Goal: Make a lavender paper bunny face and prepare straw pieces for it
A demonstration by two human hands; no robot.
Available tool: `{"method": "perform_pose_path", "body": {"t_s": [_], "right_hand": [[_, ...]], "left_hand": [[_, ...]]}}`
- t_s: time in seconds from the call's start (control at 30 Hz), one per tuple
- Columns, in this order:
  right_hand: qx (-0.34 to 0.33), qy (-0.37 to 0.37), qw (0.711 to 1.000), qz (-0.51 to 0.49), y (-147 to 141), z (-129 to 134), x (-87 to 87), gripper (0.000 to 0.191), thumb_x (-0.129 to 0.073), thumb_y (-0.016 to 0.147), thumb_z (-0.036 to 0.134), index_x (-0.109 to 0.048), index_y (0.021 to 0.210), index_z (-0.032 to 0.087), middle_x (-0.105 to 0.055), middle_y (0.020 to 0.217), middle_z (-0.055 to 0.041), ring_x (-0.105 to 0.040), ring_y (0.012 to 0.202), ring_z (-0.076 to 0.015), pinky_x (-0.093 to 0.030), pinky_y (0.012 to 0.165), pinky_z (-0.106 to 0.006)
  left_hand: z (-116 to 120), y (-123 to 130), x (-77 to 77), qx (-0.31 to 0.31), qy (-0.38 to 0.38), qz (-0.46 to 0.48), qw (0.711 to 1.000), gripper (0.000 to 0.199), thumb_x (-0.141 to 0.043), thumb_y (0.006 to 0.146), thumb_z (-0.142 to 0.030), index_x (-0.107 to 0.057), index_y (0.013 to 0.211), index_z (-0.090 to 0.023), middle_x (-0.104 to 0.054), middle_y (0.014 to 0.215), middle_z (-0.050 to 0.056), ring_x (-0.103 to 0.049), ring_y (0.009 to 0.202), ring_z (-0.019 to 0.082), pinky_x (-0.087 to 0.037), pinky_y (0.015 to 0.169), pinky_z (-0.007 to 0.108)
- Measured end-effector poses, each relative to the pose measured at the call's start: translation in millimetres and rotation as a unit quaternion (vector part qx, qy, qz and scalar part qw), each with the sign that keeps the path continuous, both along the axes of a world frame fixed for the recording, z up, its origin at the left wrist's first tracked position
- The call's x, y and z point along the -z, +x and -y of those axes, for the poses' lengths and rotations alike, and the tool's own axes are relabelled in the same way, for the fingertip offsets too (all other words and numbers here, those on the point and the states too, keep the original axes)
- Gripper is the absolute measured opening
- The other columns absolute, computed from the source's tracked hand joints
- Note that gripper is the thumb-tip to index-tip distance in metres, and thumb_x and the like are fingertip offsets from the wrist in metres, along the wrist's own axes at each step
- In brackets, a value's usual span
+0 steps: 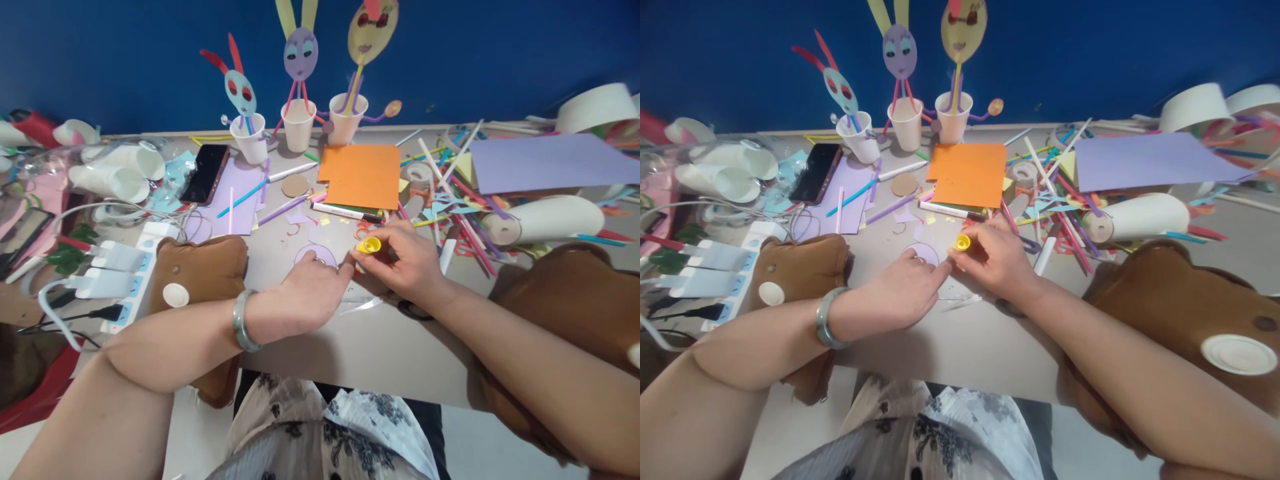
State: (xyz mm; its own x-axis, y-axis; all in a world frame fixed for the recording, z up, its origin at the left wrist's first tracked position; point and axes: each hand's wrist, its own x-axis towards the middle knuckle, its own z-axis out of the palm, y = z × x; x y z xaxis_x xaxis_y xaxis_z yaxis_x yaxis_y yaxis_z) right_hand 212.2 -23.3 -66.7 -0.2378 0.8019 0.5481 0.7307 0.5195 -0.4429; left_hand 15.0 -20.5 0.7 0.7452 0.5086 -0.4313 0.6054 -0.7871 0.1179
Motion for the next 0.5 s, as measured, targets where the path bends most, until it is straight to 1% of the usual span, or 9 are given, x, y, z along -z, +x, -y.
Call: {"method": "perform_pose_path", "body": {"t_s": [0.13, 0.23, 0.3, 0.37, 0.5], "right_hand": [[0.0, -0.002, 1.0, 0.01, -0.5, 0.6, 0.0, 0.015, -0.069, 0.091, 0.038, -0.064, 0.102, 0.03, -0.07, 0.078, -0.0039, -0.066, 0.084, -0.0296, -0.056, 0.072, -0.046], [0.004, -0.006, 1.0, 0.013, -0.7, 0.9, 1.1, 0.017, -0.068, 0.092, 0.038, -0.065, 0.107, 0.03, -0.071, 0.079, -0.0046, -0.066, 0.086, -0.0305, -0.055, 0.074, -0.046], [0.005, -0.006, 1.0, 0.016, -0.9, 0.8, 2.2, 0.016, -0.067, 0.092, 0.039, -0.065, 0.105, 0.029, -0.072, 0.081, -0.0052, -0.066, 0.087, -0.0304, -0.055, 0.075, -0.046], [0.003, -0.001, 1.0, 0.023, -1.1, 0.3, 2.6, 0.013, -0.065, 0.093, 0.038, -0.065, 0.101, 0.028, -0.073, 0.083, -0.0055, -0.067, 0.085, -0.0295, -0.055, 0.076, -0.047], [0.01, 0.013, 1.0, 0.005, -0.6, -0.4, -1.5, 0.007, -0.062, 0.094, 0.034, -0.062, 0.097, 0.028, -0.074, 0.085, -0.0055, -0.068, 0.083, -0.0282, -0.056, 0.078, -0.047]], "left_hand": [[-1.2, -1.9, -5.7, -0.008, -0.032, 0.006, 0.999, 0.055, -0.036, 0.094, -0.01, -0.037, 0.148, 0.002, -0.074, 0.096, 0.017, -0.069, 0.085, 0.026, -0.038, 0.094, 0.045], [-1.3, -5.0, -8.5, -0.013, -0.044, 0.036, 0.998, 0.054, -0.037, 0.093, -0.009, -0.039, 0.146, 0.001, -0.074, 0.095, 0.015, -0.069, 0.085, 0.024, -0.037, 0.097, 0.044], [-1.2, -5.9, -7.0, -0.011, -0.039, 0.052, 0.998, 0.054, -0.037, 0.093, -0.009, -0.04, 0.145, 0.0, -0.074, 0.092, 0.014, -0.068, 0.081, 0.024, -0.038, 0.095, 0.043], [-1.2, -5.2, -3.5, -0.009, -0.029, 0.048, 0.998, 0.054, -0.037, 0.092, -0.009, -0.04, 0.145, 0.0, -0.074, 0.088, 0.013, -0.067, 0.077, 0.024, -0.039, 0.092, 0.043], [-1.3, -2.4, 1.4, -0.003, -0.016, 0.022, 1.0, 0.058, -0.038, 0.091, -0.009, -0.036, 0.148, 0.001, -0.074, 0.089, 0.014, -0.068, 0.08, 0.026, -0.039, 0.09, 0.044]]}}
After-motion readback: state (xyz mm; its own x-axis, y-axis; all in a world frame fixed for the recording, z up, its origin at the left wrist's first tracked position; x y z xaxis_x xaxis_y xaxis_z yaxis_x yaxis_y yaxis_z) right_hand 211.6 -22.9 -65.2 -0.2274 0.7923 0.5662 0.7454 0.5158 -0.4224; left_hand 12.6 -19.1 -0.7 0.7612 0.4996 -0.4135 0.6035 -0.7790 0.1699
